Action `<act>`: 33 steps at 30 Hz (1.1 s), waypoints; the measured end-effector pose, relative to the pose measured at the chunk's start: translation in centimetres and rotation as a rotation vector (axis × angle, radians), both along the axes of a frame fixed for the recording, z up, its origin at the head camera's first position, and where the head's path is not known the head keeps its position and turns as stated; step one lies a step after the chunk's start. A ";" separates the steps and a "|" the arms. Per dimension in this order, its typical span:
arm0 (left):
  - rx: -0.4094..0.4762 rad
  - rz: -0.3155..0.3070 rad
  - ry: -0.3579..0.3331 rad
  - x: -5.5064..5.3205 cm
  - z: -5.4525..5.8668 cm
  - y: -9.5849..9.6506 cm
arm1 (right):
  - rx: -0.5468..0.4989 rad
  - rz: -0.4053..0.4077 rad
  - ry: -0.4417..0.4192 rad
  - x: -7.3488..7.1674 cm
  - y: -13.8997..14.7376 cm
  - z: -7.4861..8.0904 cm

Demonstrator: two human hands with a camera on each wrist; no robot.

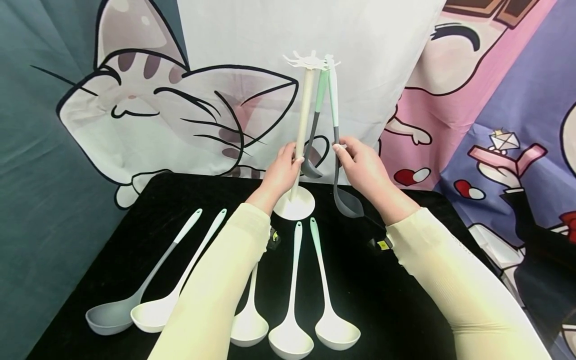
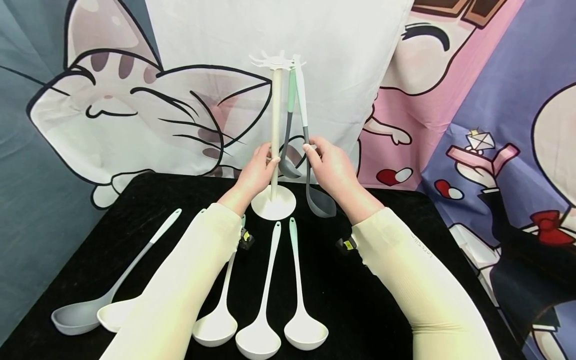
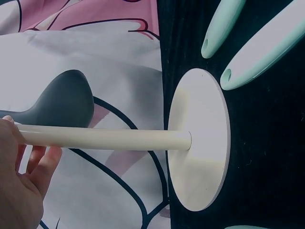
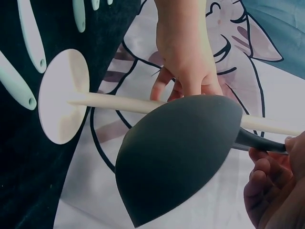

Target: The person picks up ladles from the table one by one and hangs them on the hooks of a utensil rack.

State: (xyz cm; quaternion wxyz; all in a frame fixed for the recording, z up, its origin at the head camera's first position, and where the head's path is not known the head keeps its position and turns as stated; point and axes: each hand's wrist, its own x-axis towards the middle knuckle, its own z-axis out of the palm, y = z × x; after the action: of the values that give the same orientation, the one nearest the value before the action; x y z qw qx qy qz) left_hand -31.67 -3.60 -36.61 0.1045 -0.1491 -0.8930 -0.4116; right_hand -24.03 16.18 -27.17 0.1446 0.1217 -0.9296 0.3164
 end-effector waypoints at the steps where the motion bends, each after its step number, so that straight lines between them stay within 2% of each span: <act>1: 0.001 -0.001 0.001 0.0 0.0 0.0 | 0.000 -0.002 0.000 0.0 0.0 0.0; 14: -0.001 0.001 0.004 0.0 0.1 0.0 | -0.046 0.014 -0.021 -0.3 -0.6 -0.4; 33: -0.014 -0.009 -0.015 0.1 0.0 -0.2 | -0.038 0.003 -0.021 -1.4 -1.4 -1.2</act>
State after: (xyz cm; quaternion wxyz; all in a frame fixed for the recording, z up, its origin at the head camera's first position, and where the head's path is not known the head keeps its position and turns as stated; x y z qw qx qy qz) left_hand -31.57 -3.77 -36.65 0.0949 -0.1507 -0.8960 -0.4068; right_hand -25.41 14.74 -28.41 0.1368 0.1169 -0.9247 0.3355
